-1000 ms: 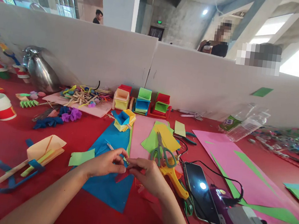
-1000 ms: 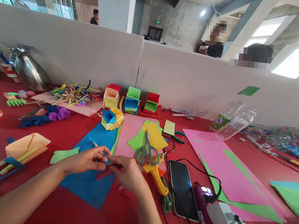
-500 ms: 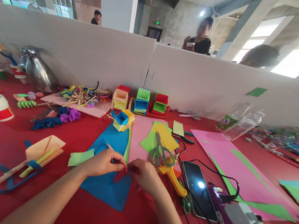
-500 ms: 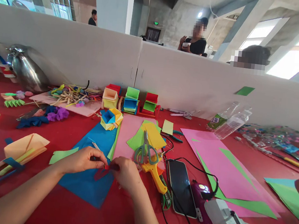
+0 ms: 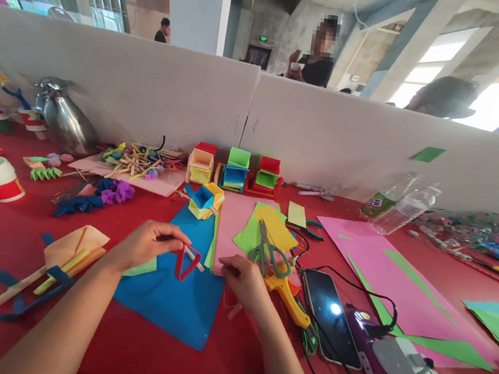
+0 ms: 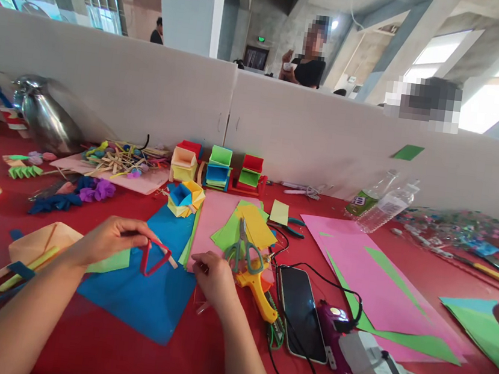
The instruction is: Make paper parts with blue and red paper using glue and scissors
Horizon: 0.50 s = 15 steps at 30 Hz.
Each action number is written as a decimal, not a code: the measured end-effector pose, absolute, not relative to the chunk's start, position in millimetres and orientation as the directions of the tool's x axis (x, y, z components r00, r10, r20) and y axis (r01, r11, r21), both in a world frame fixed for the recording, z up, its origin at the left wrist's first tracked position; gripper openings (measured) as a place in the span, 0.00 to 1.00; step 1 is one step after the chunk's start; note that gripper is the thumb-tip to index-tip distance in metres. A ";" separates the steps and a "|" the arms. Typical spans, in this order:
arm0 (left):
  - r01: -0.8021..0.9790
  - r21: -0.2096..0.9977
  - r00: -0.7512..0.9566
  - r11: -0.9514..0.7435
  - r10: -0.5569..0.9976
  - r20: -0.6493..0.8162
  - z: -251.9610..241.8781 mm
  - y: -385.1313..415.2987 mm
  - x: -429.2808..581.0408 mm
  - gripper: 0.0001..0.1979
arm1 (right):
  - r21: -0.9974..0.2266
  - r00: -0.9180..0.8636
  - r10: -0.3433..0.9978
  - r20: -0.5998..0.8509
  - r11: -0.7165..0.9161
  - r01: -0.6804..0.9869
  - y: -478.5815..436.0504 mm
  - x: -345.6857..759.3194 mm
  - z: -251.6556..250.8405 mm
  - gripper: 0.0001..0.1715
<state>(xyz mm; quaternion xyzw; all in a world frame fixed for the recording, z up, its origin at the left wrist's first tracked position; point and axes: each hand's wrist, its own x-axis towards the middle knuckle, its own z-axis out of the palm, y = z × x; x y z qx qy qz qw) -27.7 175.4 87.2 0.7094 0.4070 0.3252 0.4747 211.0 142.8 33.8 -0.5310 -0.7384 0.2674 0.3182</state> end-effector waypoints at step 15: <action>0.099 0.954 0.198 -0.284 0.945 0.261 64.4 218.6 -97.7 0.10 | -0.726 -0.251 0.959 0.130 0.265 0.634 142.3 195.5 34.9 0.11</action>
